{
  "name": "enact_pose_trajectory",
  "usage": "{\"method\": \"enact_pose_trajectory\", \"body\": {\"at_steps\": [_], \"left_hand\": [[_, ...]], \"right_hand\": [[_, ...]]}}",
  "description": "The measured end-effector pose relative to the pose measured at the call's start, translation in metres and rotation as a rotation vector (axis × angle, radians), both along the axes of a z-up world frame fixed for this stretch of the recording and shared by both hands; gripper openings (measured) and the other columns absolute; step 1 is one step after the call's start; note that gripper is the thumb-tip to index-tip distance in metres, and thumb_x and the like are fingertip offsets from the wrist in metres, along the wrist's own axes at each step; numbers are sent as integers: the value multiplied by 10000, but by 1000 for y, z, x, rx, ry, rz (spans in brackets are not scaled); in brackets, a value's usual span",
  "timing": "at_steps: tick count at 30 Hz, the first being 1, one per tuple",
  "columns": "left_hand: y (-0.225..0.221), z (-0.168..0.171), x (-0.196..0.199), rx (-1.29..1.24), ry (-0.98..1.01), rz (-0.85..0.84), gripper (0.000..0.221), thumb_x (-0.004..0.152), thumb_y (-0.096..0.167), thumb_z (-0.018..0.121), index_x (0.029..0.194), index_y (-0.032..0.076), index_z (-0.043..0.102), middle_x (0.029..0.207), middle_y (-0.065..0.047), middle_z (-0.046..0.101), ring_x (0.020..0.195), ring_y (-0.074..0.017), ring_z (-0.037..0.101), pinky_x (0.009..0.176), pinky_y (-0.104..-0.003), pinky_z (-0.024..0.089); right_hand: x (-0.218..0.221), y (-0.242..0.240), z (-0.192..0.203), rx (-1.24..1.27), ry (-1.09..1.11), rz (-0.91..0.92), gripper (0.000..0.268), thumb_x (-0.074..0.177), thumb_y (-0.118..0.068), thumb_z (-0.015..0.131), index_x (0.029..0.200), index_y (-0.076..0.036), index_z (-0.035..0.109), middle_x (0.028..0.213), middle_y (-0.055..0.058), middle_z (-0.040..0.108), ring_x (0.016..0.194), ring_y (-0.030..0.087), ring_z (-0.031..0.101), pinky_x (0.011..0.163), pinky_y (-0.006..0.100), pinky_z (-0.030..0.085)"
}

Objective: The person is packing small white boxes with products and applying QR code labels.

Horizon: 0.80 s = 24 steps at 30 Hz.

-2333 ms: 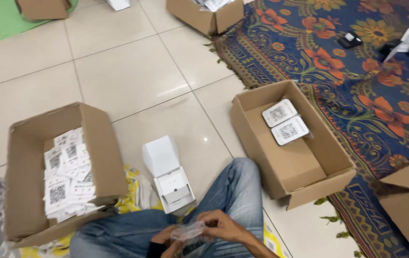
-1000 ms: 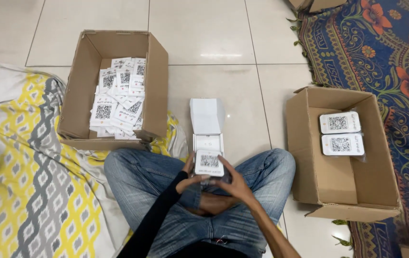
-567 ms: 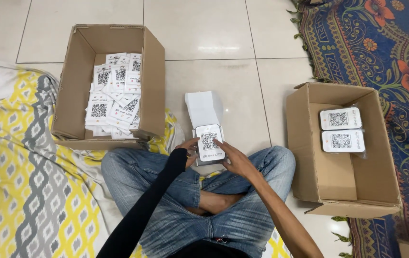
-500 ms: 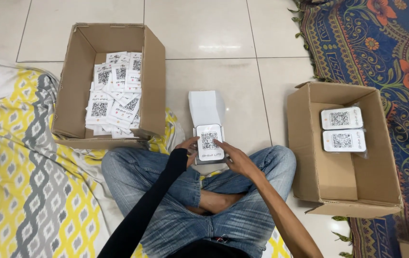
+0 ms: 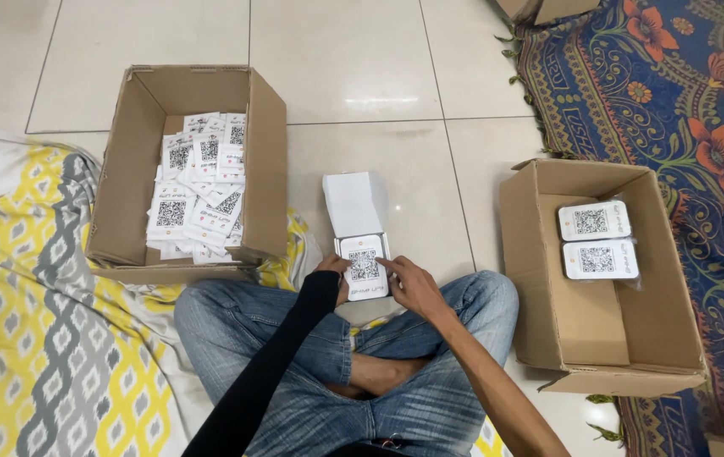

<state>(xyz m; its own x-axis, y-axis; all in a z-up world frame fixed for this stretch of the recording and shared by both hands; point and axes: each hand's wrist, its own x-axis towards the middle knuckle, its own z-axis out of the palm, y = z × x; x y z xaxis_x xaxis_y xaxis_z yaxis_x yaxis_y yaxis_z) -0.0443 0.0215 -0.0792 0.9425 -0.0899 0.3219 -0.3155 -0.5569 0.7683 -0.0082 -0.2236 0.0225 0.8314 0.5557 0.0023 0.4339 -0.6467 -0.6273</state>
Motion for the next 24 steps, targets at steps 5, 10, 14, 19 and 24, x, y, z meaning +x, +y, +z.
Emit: {"method": "enact_pose_trajectory", "body": {"at_steps": [5, 10, 14, 19, 24], "left_hand": [[-5, 29, -14, 156, -11, -40, 629, 728, 173, 823, 1307, 29, 623, 1121, -167, 582, 998, -322, 622, 829, -392, 545], [5, 9, 22, 139, 43, 43, 677, 769, 283, 871, 1365, 74, 625, 1152, -153, 572, 1055, -295, 609, 868, -384, 537], [29, -51, 120, -432, 189, 447, 815, 832, 341, 823, 1455, -25, 447, 1310, -162, 525, 1103, -247, 594, 837, -369, 545], [46, -44, 184, -1014, 586, 100, 753, 868, 365, 831, 1342, -150, 553, 1227, -252, 626, 965, -249, 617, 739, -344, 453], [21, 54, 134, -722, 453, 173, 679, 766, 317, 830, 1210, -98, 526, 1107, -104, 627, 881, -206, 693, 679, -352, 563]], "right_hand": [[-8, 6, 17, -116, 91, -2, 578, 882, -235, 727, 1440, -229, 576, 1127, 85, 603, 811, 246, 689, 748, 377, 578], [47, 10, -24, -159, -28, -11, 497, 901, -359, 770, 1364, -224, 648, 1127, 77, 638, 992, 232, 660, 819, 389, 583], [129, 28, -61, 157, 97, -361, 722, 906, -449, 737, 1494, -153, 440, 1375, 154, 568, 1148, 291, 638, 909, 430, 568], [163, 51, -50, 353, 581, -413, 1011, 903, -609, 668, 1655, -125, 197, 1423, 273, 538, 1204, 343, 634, 931, 407, 541], [131, 51, -10, 576, 389, -428, 976, 802, -515, 744, 1559, -63, 325, 1365, 199, 594, 1050, 285, 692, 740, 390, 589]]}}
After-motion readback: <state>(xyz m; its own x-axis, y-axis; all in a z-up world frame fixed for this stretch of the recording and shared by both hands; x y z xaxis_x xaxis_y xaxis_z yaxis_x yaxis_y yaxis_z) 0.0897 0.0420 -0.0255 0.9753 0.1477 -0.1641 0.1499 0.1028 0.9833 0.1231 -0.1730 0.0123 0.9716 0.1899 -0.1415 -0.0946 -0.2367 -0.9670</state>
